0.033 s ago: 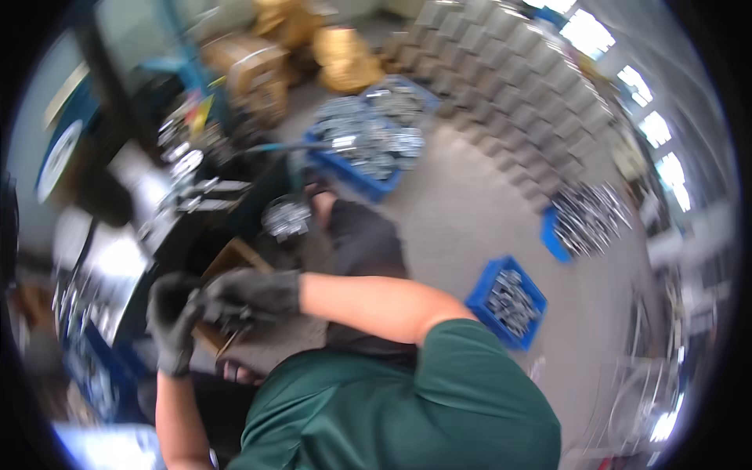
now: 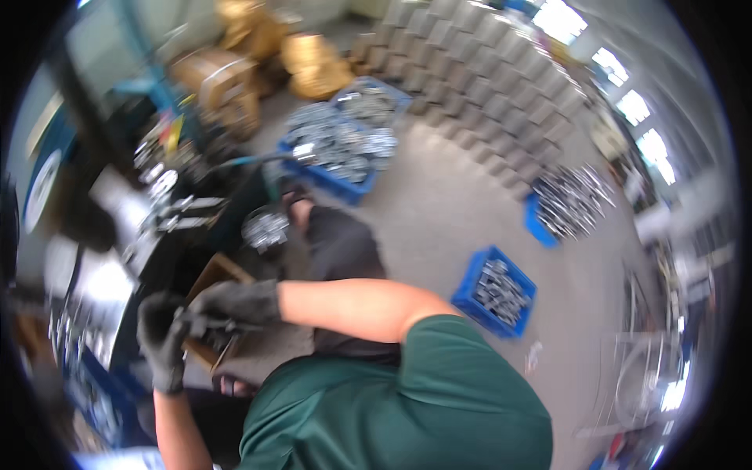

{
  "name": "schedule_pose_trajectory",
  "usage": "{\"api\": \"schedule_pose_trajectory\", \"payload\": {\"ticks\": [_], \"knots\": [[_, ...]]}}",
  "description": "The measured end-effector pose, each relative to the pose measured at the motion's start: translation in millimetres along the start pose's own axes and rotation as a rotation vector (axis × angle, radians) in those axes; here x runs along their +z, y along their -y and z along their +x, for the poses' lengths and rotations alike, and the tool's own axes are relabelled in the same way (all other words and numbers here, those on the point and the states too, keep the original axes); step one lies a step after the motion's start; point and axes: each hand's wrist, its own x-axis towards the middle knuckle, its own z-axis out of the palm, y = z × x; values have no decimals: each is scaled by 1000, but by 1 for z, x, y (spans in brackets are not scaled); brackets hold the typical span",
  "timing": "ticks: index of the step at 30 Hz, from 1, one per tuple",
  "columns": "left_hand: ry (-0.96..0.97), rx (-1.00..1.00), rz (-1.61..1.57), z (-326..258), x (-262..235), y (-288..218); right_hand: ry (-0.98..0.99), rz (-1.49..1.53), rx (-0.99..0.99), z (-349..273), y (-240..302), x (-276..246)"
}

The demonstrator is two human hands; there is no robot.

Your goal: Assembling and pressing metal components using an industrial machine.

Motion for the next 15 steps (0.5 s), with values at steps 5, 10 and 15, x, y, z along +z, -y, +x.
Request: {"api": "schedule_pose_trajectory", "payload": {"ticks": [5,10,15], "knots": [[2,133,157,13,-5,45,-253,-379,-211,-5,4,-1],[145,-59,360,28,16,55,-556,-970,-390,-4,-20,-30],[344,-419,286,18,18,59,-574,-1098,-358,-2,-37,-58]]}}
